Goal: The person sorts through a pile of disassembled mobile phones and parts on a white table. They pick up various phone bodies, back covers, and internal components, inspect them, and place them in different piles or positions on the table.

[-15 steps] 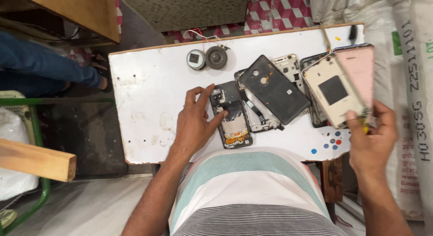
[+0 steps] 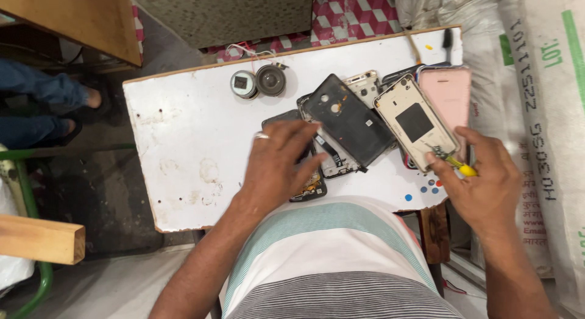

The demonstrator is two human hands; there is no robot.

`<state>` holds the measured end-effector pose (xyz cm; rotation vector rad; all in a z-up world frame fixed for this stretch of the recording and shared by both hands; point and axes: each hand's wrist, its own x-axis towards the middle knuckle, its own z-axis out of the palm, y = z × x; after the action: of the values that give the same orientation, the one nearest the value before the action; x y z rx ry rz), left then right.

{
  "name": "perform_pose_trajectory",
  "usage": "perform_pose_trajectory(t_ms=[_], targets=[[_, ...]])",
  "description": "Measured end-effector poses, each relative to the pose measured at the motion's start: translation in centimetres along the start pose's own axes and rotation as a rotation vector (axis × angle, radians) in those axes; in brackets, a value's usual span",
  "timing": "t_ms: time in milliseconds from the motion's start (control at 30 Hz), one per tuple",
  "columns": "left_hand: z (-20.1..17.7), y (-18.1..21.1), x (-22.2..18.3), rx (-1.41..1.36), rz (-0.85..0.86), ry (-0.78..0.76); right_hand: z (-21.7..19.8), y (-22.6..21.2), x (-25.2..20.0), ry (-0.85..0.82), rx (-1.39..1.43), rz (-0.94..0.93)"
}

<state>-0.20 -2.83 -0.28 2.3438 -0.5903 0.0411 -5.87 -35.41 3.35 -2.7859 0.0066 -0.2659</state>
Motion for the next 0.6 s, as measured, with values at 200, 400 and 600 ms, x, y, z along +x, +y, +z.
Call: perform_pose_trajectory(t_ms=[200,400,600], targets=[[3.2,3.1,5.2,-0.013,0.188,-0.170,0.5,1.3,-0.6,-0.010,0.122,0.091],[5.5,3.3,10.2,-0.284,0.178,-0.108,1.1,2.0,-0.7,0.039,0.217,0.050],[5.4,1.8,11.8,-0.354,-0.003,-0.251,1.2,2.0,-0.5,0.012,0.332,0.069]])
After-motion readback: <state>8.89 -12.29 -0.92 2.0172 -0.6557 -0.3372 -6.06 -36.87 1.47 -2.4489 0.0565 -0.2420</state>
